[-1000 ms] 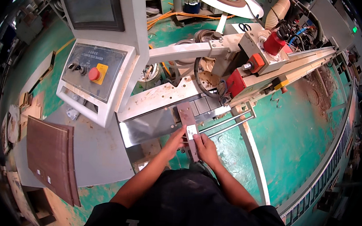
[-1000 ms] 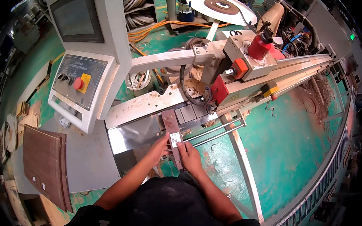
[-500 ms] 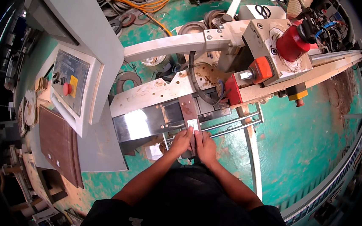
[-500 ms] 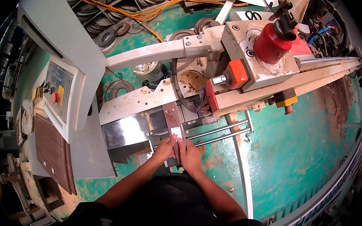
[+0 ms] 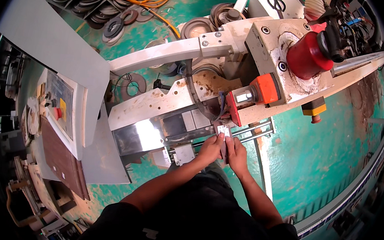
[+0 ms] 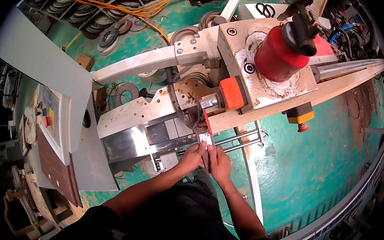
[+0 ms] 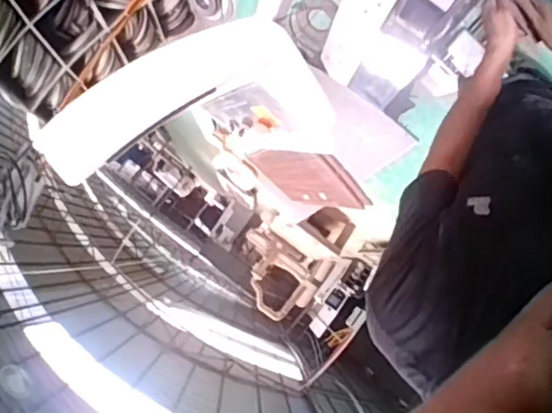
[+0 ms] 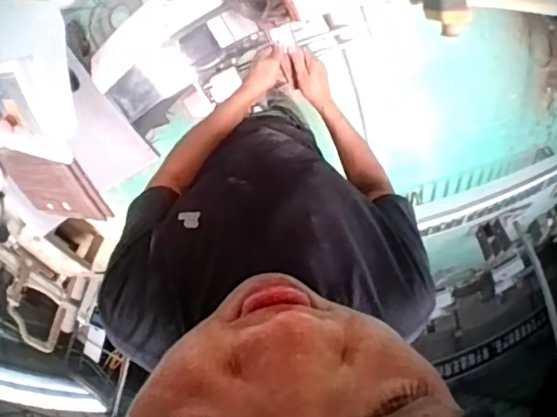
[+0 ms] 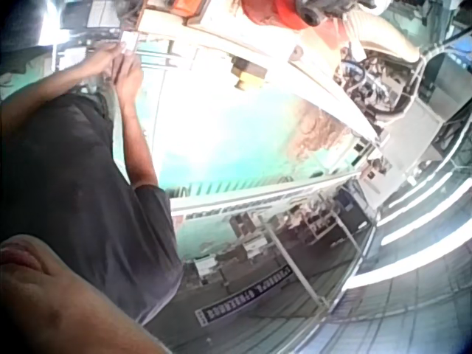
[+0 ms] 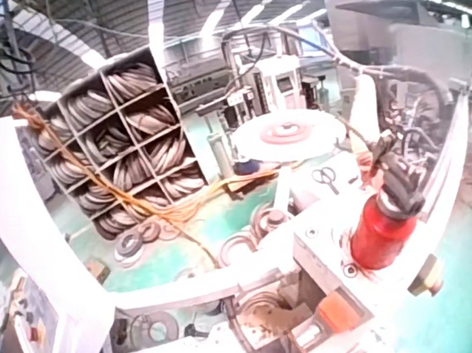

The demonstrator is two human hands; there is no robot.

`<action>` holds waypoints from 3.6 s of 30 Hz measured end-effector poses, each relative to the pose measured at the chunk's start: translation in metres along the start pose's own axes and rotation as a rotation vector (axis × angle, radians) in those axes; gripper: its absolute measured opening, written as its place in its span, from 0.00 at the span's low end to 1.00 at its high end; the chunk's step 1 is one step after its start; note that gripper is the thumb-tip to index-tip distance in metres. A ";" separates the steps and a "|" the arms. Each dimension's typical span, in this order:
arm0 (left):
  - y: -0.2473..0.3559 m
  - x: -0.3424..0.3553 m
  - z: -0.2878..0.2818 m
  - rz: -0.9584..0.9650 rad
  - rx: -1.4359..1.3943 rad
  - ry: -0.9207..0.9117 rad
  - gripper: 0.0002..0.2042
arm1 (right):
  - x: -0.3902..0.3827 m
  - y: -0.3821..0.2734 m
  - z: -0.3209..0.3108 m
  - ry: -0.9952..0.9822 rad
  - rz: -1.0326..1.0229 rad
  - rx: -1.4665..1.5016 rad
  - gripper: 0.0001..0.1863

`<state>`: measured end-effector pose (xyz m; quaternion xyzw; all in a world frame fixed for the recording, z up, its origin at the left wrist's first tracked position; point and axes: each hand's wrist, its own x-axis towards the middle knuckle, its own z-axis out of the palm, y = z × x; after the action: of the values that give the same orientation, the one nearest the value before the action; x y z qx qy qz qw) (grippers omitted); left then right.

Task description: The person feeds wooden boards and panels into an edge-banding machine, guiding them through the rollers and then moving the finished pieces to a cart or secondary table.

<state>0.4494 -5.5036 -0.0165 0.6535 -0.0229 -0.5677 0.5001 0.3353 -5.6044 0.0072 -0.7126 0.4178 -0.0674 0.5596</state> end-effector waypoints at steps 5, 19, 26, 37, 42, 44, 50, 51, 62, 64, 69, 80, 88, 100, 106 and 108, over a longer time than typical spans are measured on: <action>0.010 0.035 0.045 0.018 0.070 -0.031 0.29 | 0.020 0.012 -0.048 0.020 0.007 0.017 0.26; 0.008 0.015 0.043 0.057 0.337 -0.523 0.35 | 0.057 0.077 -0.141 0.714 -0.439 -0.317 0.24; -0.107 -0.202 -0.197 0.136 -0.072 -0.302 0.28 | -0.055 0.033 -0.045 0.712 -0.595 -0.659 0.18; -0.303 -0.493 -0.709 0.204 0.129 2.105 0.16 | -0.203 -0.037 0.207 0.325 -0.648 -0.456 0.20; -0.376 -0.574 -0.875 -0.198 0.334 2.284 0.26 | -0.248 -0.009 0.264 0.219 -0.549 -0.352 0.16; -0.398 -0.584 -0.910 -0.288 0.268 2.146 0.26 | -0.264 0.005 0.272 0.245 -0.575 -0.451 0.15; -0.403 -0.581 -0.961 -0.142 0.168 2.069 0.29 | -0.281 0.012 0.328 0.301 -0.685 -0.578 0.14; -0.405 -0.584 -0.960 -0.152 0.272 2.111 0.29 | -0.281 0.010 0.334 0.294 -0.699 -0.606 0.14; -0.353 -0.546 -0.917 0.096 0.329 1.895 0.34 | -0.276 -0.018 0.341 0.169 -0.516 -0.745 0.15; -0.345 -0.542 -0.886 0.252 0.129 1.823 0.35 | -0.278 -0.019 0.341 0.192 -0.579 -0.696 0.15; -0.346 -0.553 -0.810 0.374 0.212 1.813 0.37 | -0.296 -0.019 0.348 0.194 -0.669 -0.588 0.15; -0.303 -0.651 -0.604 0.668 -0.198 1.380 0.35 | -0.332 -0.136 0.372 0.042 -0.734 -0.365 0.07; -0.217 -0.616 -0.455 0.687 0.165 0.646 0.32 | -0.371 -0.236 0.320 -0.188 -1.383 -0.430 0.18; -0.100 -0.501 -0.266 0.934 1.155 0.392 0.43 | -0.327 -0.129 0.153 -0.649 -0.433 -0.538 0.29; -0.129 -0.434 -0.242 0.719 0.223 0.440 0.37 | -0.314 -0.054 0.136 -0.378 -0.316 -0.213 0.24; -0.126 -0.413 -0.213 0.714 0.145 0.231 0.35 | -0.303 -0.028 0.142 -0.289 -0.439 -0.183 0.22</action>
<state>0.3982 -5.0604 0.1637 0.6979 -0.2328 -0.2774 0.6180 0.2360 -5.2953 0.0919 -0.8359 0.1735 -0.0465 0.5186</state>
